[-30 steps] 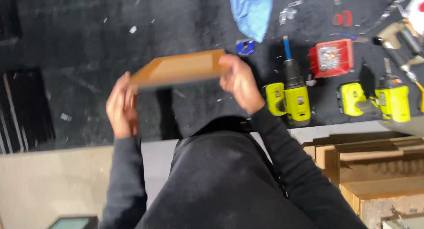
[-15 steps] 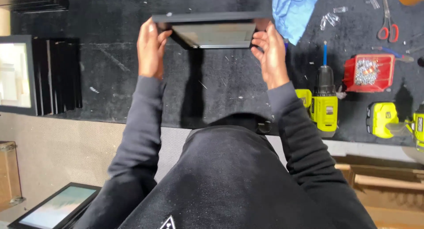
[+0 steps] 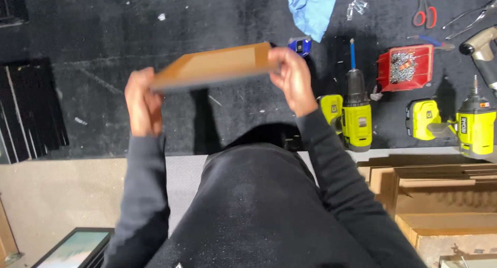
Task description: Assembling wooden art frames by measuring for screw placement, selecting small screws from a container, and using a power drill to fasten the frame components together.
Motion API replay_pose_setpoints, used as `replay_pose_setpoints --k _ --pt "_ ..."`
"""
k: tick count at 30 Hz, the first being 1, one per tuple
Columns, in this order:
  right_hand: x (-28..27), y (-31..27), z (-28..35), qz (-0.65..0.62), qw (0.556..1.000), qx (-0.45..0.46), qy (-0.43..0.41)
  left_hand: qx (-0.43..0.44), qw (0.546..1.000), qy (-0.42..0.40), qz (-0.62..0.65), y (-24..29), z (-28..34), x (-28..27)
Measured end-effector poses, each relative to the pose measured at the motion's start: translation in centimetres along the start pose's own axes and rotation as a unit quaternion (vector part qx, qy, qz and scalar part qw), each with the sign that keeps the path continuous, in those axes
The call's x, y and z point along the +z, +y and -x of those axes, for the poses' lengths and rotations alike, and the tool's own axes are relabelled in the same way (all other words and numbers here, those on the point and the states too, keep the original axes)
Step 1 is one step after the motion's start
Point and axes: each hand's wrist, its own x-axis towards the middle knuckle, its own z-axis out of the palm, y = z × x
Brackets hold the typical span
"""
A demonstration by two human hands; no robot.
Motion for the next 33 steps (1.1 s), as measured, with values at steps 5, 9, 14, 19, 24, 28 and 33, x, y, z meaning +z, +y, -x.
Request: replay_pose_setpoints --k 5,9,14,19,24,28,33 --pt "-4.7 10.6 -3.1 0.1 0.993 0.057 -0.025 -0.147 0.986 0.072 -0.029 -8.8 6.2 -4.2" --pt "-4.9 11.7 -6.0 0.451 0.87 -0.171 0.098 -0.19 0.975 0.111 0.013 -18.9 6.4 -8.6" --pt "-4.9 7.5 -10.0 0.563 0.769 -0.187 0.236 -0.13 0.982 0.092 -0.098 -17.9 6.5 -6.7" --pt "-7.0 9.7 -13.3 0.597 0.746 -0.142 0.259 -0.095 0.962 -0.005 -0.255 -12.1 7.5 -3.6" --pt "0.2 9.4 -2.6 0.534 0.743 -0.331 0.229 0.019 0.945 -0.073 -0.317 -10.0 7.7 -0.8" --pt "7.0 12.1 7.0 0.552 0.753 -0.357 -0.042 0.04 0.902 -0.27 -0.334 -0.4 7.6 3.4" --pt "10.9 17.8 11.2 0.566 0.775 -0.198 -0.198 -0.06 0.829 -0.459 -0.313 -10.6 5.2 -2.7"
